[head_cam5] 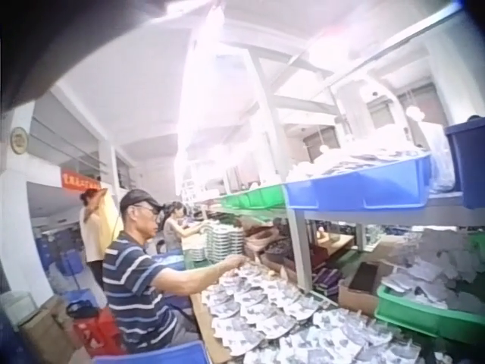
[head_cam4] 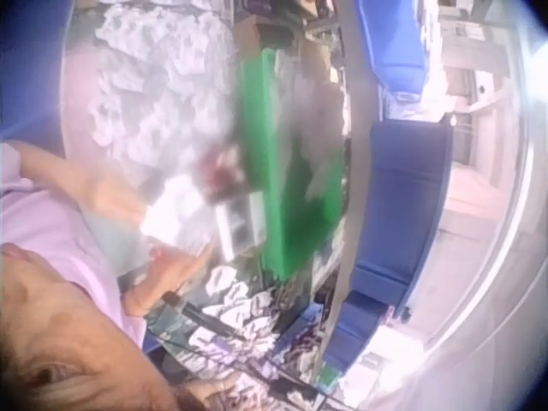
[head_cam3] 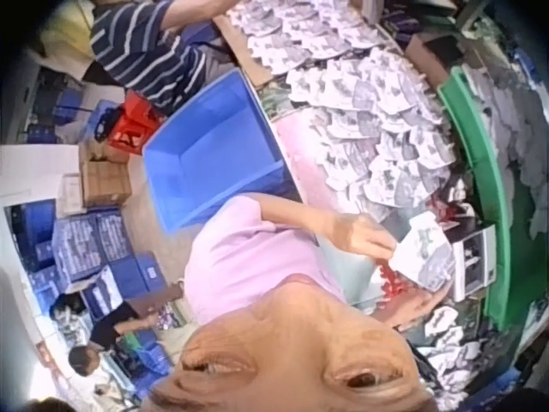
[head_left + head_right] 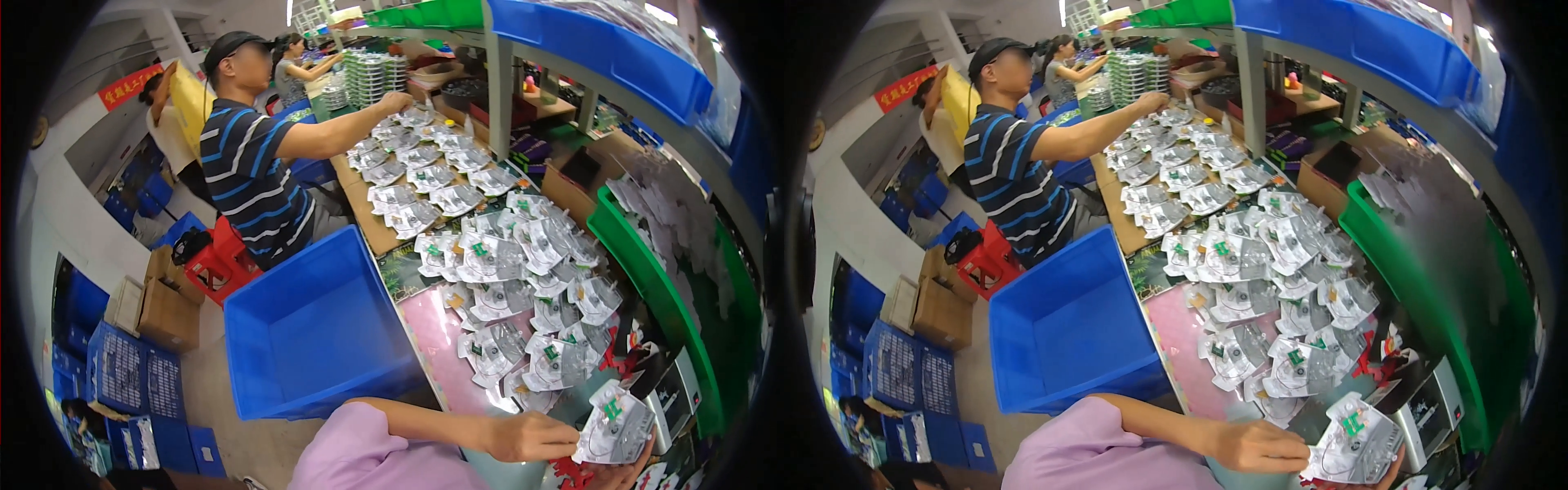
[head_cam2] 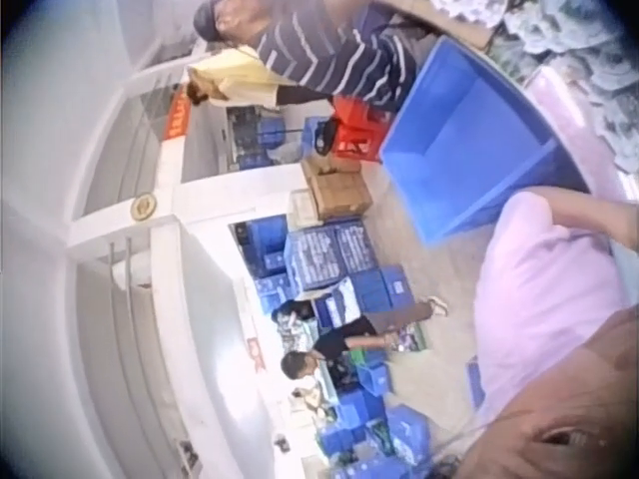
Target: The person assembles plastic components by inserting small red plastic inserts into white plastic housings, then secures them using a handheld pneumatic tool.
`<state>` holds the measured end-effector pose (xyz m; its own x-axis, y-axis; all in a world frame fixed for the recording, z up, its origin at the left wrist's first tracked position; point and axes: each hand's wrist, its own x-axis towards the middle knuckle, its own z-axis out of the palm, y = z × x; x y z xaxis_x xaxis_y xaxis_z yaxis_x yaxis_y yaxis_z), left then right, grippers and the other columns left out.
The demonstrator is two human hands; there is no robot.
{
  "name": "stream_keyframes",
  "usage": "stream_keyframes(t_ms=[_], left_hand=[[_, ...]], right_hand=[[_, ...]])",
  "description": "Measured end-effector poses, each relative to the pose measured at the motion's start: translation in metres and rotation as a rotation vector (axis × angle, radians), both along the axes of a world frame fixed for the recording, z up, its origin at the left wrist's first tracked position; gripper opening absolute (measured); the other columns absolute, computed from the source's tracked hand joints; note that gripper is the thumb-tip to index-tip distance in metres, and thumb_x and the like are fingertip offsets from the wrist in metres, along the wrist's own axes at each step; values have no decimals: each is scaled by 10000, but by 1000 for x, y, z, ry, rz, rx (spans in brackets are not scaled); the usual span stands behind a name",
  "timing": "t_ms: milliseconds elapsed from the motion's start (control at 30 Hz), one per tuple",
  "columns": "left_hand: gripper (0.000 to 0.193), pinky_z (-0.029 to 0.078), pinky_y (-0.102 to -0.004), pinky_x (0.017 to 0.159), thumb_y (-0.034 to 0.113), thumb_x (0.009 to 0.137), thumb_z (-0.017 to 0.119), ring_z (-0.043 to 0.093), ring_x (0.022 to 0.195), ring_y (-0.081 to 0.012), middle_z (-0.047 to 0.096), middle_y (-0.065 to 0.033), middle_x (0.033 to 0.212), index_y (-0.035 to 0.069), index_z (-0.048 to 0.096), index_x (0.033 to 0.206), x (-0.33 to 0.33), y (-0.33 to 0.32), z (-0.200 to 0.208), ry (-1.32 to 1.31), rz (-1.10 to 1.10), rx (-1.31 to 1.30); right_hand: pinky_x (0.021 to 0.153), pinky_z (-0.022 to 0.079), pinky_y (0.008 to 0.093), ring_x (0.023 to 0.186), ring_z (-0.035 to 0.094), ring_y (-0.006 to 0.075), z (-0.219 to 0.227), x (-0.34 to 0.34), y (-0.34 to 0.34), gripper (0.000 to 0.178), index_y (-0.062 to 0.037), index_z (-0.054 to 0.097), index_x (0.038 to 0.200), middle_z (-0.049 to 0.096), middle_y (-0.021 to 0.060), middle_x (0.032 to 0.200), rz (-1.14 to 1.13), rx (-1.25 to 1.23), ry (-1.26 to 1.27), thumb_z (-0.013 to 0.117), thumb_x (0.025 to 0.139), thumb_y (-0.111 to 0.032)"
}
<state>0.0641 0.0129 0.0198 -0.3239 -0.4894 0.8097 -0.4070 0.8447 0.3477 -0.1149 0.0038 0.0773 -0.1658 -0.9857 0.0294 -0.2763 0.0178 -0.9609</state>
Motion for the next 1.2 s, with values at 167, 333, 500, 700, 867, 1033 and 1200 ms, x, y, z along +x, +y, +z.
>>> stream_keyframes(t_ms=[167, 333, 500, 700, 867, 1033, 1200], left_hand=[[215, 478, -320, 587, 65, 732, 502, 560, 740, -258, 502, -142, 968, -48, 515, 914, -11, 6, -1, 98, -48, 35], [116, 470, -292, 566, 34, 735, 576, 557, 712, -208, 505, -104, 932, -2, 526, 833, -24, 13, 6, 343, -122, 234], [128, 464, -254, 505, 23, 751, 611, 556, 727, -119, 511, -68, 927, 37, 505, 822, -38, 11, 12, 822, -307, 805], [492, 546, -293, 551, 10, 770, 585, 590, 758, -170, 517, -101, 1021, 10, 313, 1180, -34, -11, 24, 1054, -577, 1546], [528, 559, -320, 583, -14, 756, 593, 583, 846, -191, 531, -119, 1019, 0, 313, 1204, -33, -23, 18, 799, -686, 1713], [445, 557, -338, 631, -34, 751, 594, 573, 880, -198, 544, -108, 1008, -13, 401, 1152, -53, -23, 20, 901, -727, 1673], [401, 549, -344, 678, -8, 774, 581, 564, 893, -194, 544, -106, 1018, -20, 420, 1140, -58, -18, 15, 943, -599, 1576]], right_hand=[[881, 378, 392, 1099, 430, 324, -30, -29, -8, 418, -33, 412, 1240, 413, 194, 1240, -45, -17, -37, 473, 858, -192], [889, 376, 416, 1102, 443, 360, -61, -67, -9, 310, -75, 536, 1119, 423, 211, 1231, 133, -509, 541, 498, 812, -94], [879, 391, 422, 1077, 472, 361, -74, -80, -16, 317, -91, 548, 1106, 448, 192, 1216, 98, -544, 556, 541, 790, -64], [943, 314, 301, 1090, 451, 212, -26, -38, -30, 527, 90, 419, 1204, 474, 149, 1189, 129, -155, -344, 534, 714, -64], [829, 383, 242, 1002, 487, 134, -11, -47, -47, 450, 33, 452, 1206, 509, 92, 1160, 454, -13, -332, 532, 766, -14], [618, 434, 240, 850, 516, 124, 8, -64, -44, 429, -21, 469, 1206, 539, 103, 1121, 447, 54, -28, 533, 781, -19], [646, 453, 306, 869, 507, 277, 26, -47, -31, 384, -41, 569, 1058, 528, 137, 1010, 251, -431, 567, 623, 678, -15]])
